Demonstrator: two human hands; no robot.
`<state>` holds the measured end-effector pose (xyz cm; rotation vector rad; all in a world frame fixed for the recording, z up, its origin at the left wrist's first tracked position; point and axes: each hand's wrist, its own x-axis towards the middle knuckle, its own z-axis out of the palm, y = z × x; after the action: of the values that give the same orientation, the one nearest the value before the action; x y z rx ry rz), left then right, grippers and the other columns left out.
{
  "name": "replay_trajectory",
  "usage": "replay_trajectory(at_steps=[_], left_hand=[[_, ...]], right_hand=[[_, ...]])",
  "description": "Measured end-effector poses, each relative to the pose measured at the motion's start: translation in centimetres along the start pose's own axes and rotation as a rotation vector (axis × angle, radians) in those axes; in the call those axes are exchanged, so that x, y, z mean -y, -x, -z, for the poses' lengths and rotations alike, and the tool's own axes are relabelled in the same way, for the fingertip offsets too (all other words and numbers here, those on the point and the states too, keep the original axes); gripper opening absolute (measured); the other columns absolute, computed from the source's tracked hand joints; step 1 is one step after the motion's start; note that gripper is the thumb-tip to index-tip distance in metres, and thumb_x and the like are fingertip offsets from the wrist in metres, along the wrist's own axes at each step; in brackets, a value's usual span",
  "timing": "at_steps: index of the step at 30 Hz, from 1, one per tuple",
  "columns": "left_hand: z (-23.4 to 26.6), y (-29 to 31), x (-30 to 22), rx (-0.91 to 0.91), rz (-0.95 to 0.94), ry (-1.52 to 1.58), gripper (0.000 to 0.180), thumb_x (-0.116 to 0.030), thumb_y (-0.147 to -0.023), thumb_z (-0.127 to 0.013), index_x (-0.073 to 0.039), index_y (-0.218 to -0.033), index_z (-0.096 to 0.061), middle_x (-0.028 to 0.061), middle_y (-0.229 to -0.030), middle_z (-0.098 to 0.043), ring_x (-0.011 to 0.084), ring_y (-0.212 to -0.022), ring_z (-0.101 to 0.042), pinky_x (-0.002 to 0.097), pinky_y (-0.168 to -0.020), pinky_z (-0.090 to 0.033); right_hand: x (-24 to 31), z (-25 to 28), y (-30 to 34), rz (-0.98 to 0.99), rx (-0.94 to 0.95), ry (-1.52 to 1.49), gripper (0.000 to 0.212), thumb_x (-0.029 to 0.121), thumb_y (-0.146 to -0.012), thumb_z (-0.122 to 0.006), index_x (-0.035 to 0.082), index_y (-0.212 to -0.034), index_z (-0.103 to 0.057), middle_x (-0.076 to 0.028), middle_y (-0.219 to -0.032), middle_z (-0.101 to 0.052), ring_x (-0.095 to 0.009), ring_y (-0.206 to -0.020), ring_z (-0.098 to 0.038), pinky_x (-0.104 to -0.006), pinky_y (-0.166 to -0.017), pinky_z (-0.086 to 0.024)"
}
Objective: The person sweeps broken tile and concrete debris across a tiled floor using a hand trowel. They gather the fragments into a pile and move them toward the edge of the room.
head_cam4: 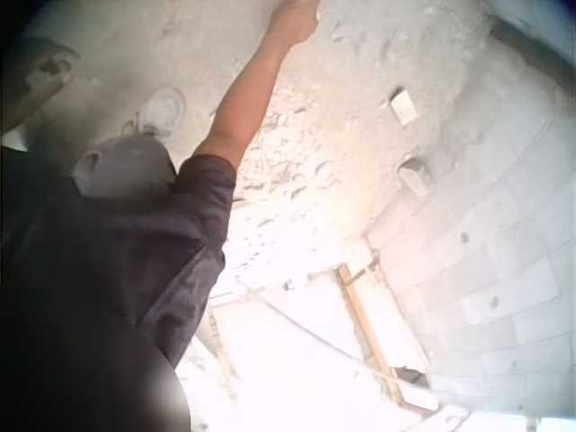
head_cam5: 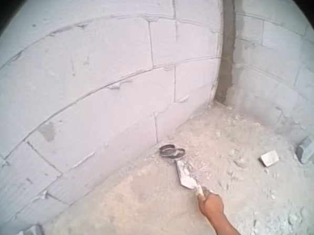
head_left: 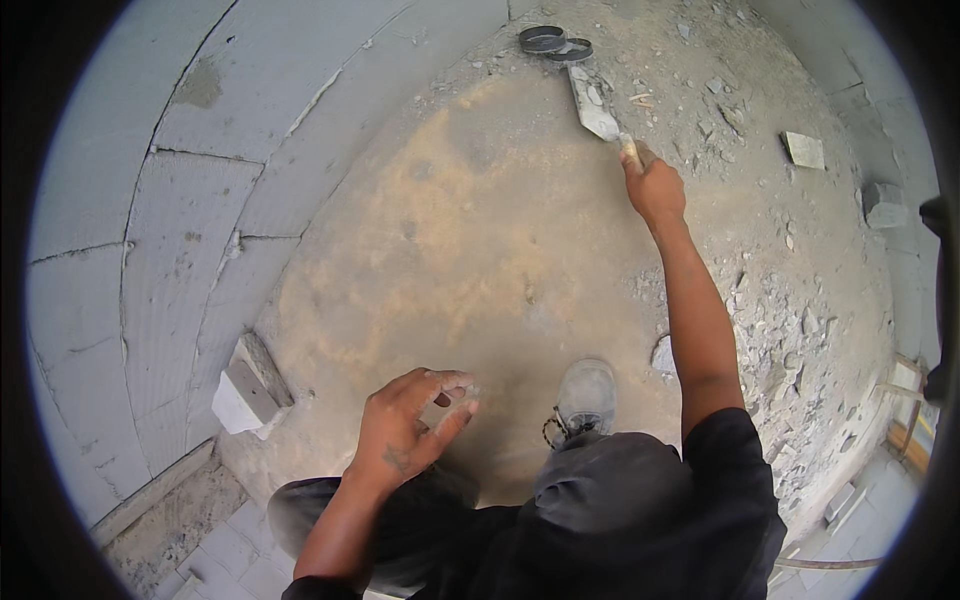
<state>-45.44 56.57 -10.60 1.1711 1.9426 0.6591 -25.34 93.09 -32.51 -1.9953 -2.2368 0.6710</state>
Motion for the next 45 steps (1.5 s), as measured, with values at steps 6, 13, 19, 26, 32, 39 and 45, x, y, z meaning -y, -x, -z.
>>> replay_trajectory(at_steps=[6, 13, 19, 26, 32, 39, 45], left_hand=[[1.3, 1.8, 0.8, -0.027, 0.003, 0.041, 0.026, -0.015, -0.083, -0.079, -0.009, -0.107, -0.072, 0.0086, -0.088, -0.071, 0.0224, -0.079, -0.070, 0.0332, -0.071, -0.055], [1.2, 0.7, 0.9, 0.062, -0.038, 0.032, 0.027, -0.015, -0.083, -0.081, -0.005, -0.107, -0.072, 0.0101, -0.091, -0.072, 0.0219, -0.081, -0.070, 0.0325, -0.074, -0.055], [1.1, 0.6, -1.1, 0.059, -0.044, 0.005, 0.027, -0.014, -0.083, -0.080, -0.005, -0.107, -0.073, 0.0109, -0.092, -0.072, 0.0233, -0.083, -0.071, 0.0329, -0.076, -0.056], [1.9, 2.3, 0.2, 0.005, 0.055, 0.043, 0.028, -0.014, -0.082, -0.080, -0.005, -0.107, -0.073, 0.0121, -0.093, -0.072, 0.0234, -0.082, -0.071, 0.0328, -0.075, -0.056], [1.1, 0.9, 0.8, 0.031, -0.084, 0.023, 0.027, -0.019, -0.084, -0.079, -0.009, -0.108, -0.073, 0.0092, -0.087, -0.070, 0.0244, -0.077, -0.068, 0.0342, -0.070, -0.055], [1.5, 1.4, -0.5, -0.014, -0.089, 0.040, 0.027, -0.019, -0.084, -0.079, -0.008, -0.108, -0.072, 0.0107, -0.091, -0.071, 0.0267, -0.079, -0.069, 0.0353, -0.070, -0.056], [1.9, 2.0, -0.1, 0.004, -0.096, 0.029, 0.028, -0.018, -0.083, -0.080, -0.007, -0.108, -0.072, 0.0113, -0.092, -0.072, 0.0263, -0.080, -0.070, 0.0345, -0.071, -0.056]], right_hand=[[-10.6, 4.7, 0.7, -0.378, -0.250, -0.831, 0.052, 0.043, -0.100, -0.059, 0.000, -0.129, -0.065, -0.017, -0.075, -0.068, -0.023, -0.057, -0.064, -0.0372, -0.056, -0.052], [-0.6, 0.5, 12.4, 0.230, 0.190, -0.213, 0.049, 0.040, -0.099, -0.059, 0.010, -0.138, -0.060, -0.025, -0.093, -0.072, -0.040, -0.084, -0.070, -0.0469, -0.074, -0.054], [10.0, -10.0, 22.9, 1.193, 0.781, 0.212, 0.052, 0.045, -0.102, -0.050, 0.025, -0.149, -0.047, -0.022, -0.105, -0.069, -0.036, -0.086, -0.072, -0.0462, -0.073, -0.059], [8.1, -1.4, 2.4, 0.254, 0.086, 0.263, 0.052, 0.047, -0.103, -0.046, 0.018, -0.146, -0.053, -0.020, -0.089, -0.072, -0.038, -0.080, -0.070, -0.0479, -0.069, -0.056], [9.2, 0.2, 8.1, 0.609, 0.303, 0.250, 0.050, 0.043, -0.103, -0.048, 0.019, -0.146, -0.051, -0.020, -0.098, -0.072, -0.039, -0.087, -0.070, -0.0489, -0.078, -0.057], [14.1, 0.8, 7.8, 0.414, 0.271, 0.183, 0.050, 0.048, -0.104, -0.045, 0.024, -0.147, -0.050, -0.020, -0.094, -0.070, -0.038, -0.087, -0.069, -0.0473, -0.077, -0.057], [14.5, -0.7, 7.9, 0.832, 0.321, 0.221, 0.051, 0.050, -0.102, -0.047, 0.022, -0.145, -0.054, -0.018, -0.092, -0.072, -0.035, -0.088, -0.070, -0.0474, -0.078, -0.057]])
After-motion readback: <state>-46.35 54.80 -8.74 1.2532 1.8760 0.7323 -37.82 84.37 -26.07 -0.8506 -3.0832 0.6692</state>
